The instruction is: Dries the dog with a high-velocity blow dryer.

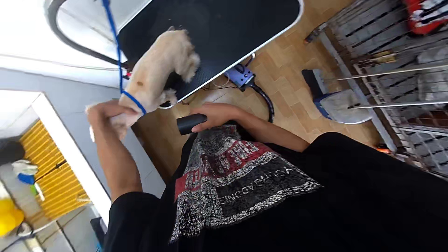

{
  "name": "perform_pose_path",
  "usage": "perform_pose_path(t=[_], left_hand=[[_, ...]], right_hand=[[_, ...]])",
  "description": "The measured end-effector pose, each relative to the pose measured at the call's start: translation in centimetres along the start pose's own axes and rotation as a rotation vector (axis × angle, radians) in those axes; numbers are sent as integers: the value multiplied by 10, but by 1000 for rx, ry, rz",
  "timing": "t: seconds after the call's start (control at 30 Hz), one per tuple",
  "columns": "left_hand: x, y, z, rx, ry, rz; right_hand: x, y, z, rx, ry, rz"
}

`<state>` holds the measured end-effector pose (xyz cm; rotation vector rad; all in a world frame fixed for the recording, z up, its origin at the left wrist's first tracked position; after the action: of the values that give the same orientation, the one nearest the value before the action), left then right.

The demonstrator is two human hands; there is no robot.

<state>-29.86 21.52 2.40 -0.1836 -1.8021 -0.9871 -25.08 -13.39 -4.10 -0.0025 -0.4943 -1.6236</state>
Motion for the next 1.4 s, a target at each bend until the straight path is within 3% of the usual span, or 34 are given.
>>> perform_pose_path(t=[0.13,0.27,0.53,0.83,1.03,1.23,1.4], left_hand=[[-11,5,28,-50,-130,12],[-15,8,31,-207,-271,10],[-34,26,22,-420,-307,-30],[-35,29,2,-482,-196,-125],[-39,40,8,-517,-169,-103],[-11,62,8,-606,-402,-59],[3,91,38,-369,-452,128]], right_hand=[[-40,-13,24,122,-20,-7],[-70,-39,41,161,-1,-17],[-79,-87,56,72,-114,-166],[-67,-49,59,99,-145,-174],[-78,-58,58,109,-80,-170],[-85,-63,65,92,-84,-193],[-94,-71,65,65,-33,-244]])
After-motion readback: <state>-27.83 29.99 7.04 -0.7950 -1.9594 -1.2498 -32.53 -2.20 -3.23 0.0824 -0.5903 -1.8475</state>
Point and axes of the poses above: each hand's wrist, its own x-axis away from the middle knuckle, its own y-axis out of the back of the hand, z = x × y, the point moved 4 cm from there along -x, towards the middle knuckle, and after that the axes turned 3 degrees about x, right-handed, at the moved point
